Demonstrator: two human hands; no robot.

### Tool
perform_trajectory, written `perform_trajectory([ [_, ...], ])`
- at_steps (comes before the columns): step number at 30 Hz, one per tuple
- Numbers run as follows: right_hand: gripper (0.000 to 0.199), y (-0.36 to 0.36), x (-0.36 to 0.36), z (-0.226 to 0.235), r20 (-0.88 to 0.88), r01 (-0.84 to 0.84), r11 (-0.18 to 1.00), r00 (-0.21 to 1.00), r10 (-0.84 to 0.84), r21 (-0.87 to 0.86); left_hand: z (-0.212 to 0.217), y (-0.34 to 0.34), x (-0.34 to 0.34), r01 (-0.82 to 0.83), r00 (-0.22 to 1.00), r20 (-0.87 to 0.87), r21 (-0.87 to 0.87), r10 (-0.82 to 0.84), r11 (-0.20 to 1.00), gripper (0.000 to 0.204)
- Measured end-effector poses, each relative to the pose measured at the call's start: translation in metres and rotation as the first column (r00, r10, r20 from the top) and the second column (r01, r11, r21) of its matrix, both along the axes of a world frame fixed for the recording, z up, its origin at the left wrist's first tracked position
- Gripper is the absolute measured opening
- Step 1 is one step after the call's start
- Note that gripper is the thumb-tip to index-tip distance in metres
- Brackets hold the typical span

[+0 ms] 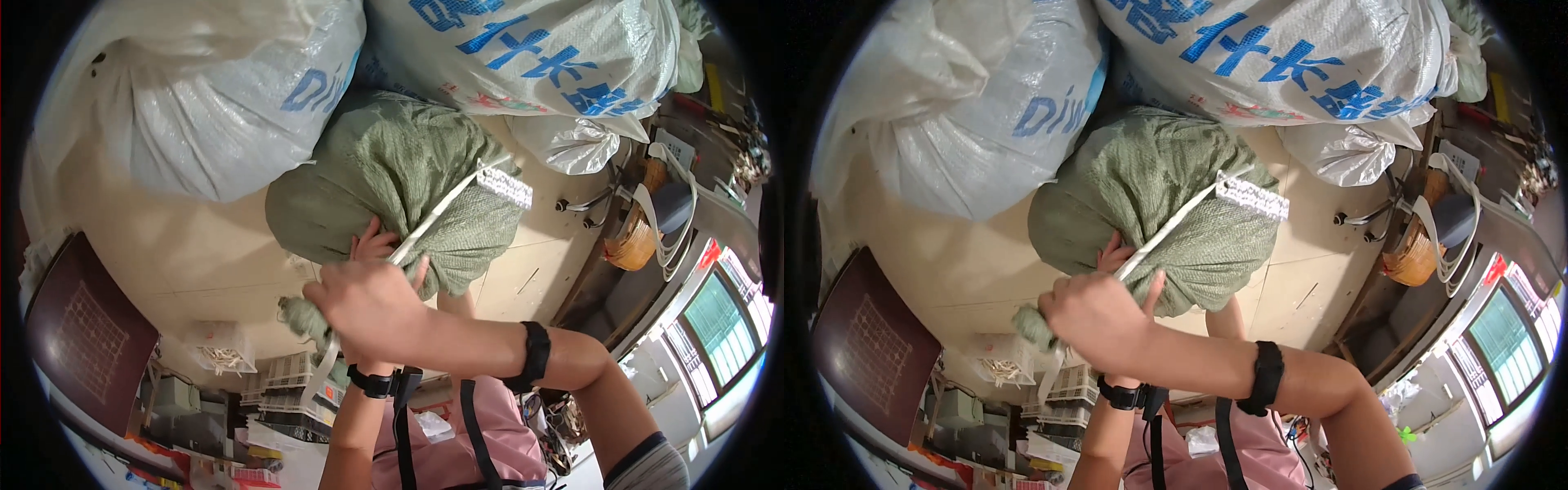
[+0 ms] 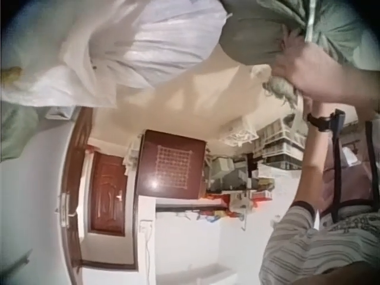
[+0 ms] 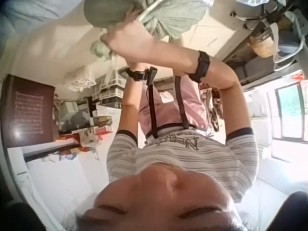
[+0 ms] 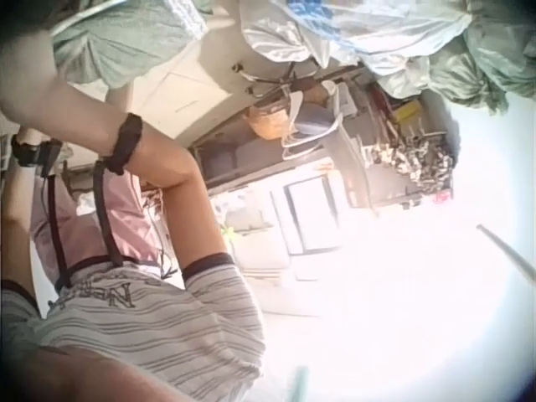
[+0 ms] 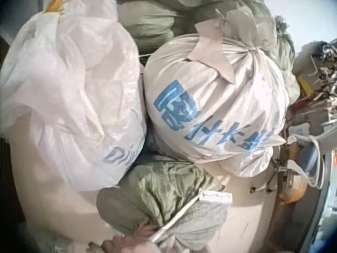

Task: The recorder writes identification codes on cardboard labels and attaches them to large storage bags of material.

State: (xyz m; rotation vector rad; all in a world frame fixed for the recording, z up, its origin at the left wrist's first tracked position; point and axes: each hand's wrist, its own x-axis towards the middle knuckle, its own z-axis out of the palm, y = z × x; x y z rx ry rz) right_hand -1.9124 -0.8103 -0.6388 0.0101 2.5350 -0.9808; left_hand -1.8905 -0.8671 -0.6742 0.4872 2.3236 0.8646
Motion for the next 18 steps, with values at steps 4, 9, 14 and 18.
perform_trajectory([
  [4,0.091,0.049,0.003,-0.014,0.299,0.306,0.802,0.939,-0.168,-0.513,-0.049,-0.029,0.049,-0.258,0.947,0.227,0.106,0.229,0.960,0.066],
  [9,0.040,0.096,0.026,-0.038,0.777,0.835,0.173,0.550,-0.307,-0.523,-0.084,-0.061,0.084,-0.556,0.751,0.507,0.142,0.423,0.819,0.055],
  [14,0.024,0.108,0.046,-0.053,0.823,0.893,0.306,0.432,-0.369,-0.331,-0.086,-0.056,0.087,-0.659,0.567,0.768,0.205,0.298,0.724,0.040],
  [18,0.022,0.122,0.026,-0.039,0.477,0.764,0.645,0.575,-0.665,-0.022,-0.111,-0.096,0.110,-0.735,0.525,0.817,0.295,0.237,0.611,0.046],
])
